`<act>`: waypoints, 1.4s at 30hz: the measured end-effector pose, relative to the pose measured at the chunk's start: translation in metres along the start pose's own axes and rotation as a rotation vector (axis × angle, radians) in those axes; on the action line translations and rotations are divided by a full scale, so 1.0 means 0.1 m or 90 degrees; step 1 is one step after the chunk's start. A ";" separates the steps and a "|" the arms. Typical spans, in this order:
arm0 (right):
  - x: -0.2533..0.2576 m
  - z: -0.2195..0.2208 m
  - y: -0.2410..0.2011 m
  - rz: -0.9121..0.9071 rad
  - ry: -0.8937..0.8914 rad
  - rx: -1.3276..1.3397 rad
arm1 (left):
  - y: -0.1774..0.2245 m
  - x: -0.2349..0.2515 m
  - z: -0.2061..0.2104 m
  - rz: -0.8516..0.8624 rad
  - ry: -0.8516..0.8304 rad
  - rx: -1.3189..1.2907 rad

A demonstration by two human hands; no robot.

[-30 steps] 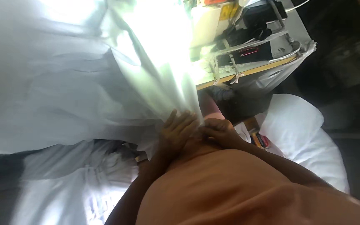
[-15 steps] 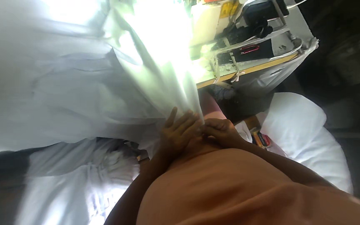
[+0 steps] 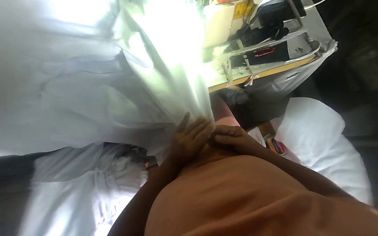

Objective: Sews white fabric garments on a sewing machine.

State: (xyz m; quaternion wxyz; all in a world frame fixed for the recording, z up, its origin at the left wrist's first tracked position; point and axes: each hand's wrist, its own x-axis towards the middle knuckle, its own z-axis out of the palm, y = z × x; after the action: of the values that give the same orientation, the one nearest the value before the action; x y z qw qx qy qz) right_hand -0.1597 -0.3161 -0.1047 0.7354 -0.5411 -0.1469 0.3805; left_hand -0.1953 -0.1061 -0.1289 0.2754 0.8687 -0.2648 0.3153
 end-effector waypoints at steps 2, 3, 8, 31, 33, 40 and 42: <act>0.00 -0.02 0.00 0.045 -0.015 0.035 | 0.01 -0.01 -0.01 -0.006 -0.013 -0.011; 0.01 -0.03 0.02 0.056 -0.024 0.066 | 0.01 -0.01 -0.01 -0.010 -0.020 -0.011; 0.11 -0.06 0.06 0.059 -0.080 0.194 | -0.03 -0.02 0.04 -0.020 -0.016 0.031; 2.22 -0.48 -1.10 -0.538 0.322 -0.653 | -0.39 1.58 -1.02 -0.011 0.273 0.083; 2.28 -0.52 -1.12 -0.565 0.313 -0.664 | -0.38 1.61 -1.05 -0.014 0.269 0.115; 2.32 -0.59 -1.27 -0.558 0.247 -0.671 | -0.34 1.70 -1.12 -0.029 0.249 0.161; 2.32 -0.60 -1.33 -0.515 0.217 -0.663 | -0.35 1.74 -1.12 -0.030 0.252 0.171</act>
State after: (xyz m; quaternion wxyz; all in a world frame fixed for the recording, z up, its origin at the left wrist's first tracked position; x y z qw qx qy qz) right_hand 0.0860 -0.2066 -0.0520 0.4764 -0.7794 -0.3836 -0.1356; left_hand -0.1032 -0.0589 0.0540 0.2113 0.8248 -0.1414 0.5051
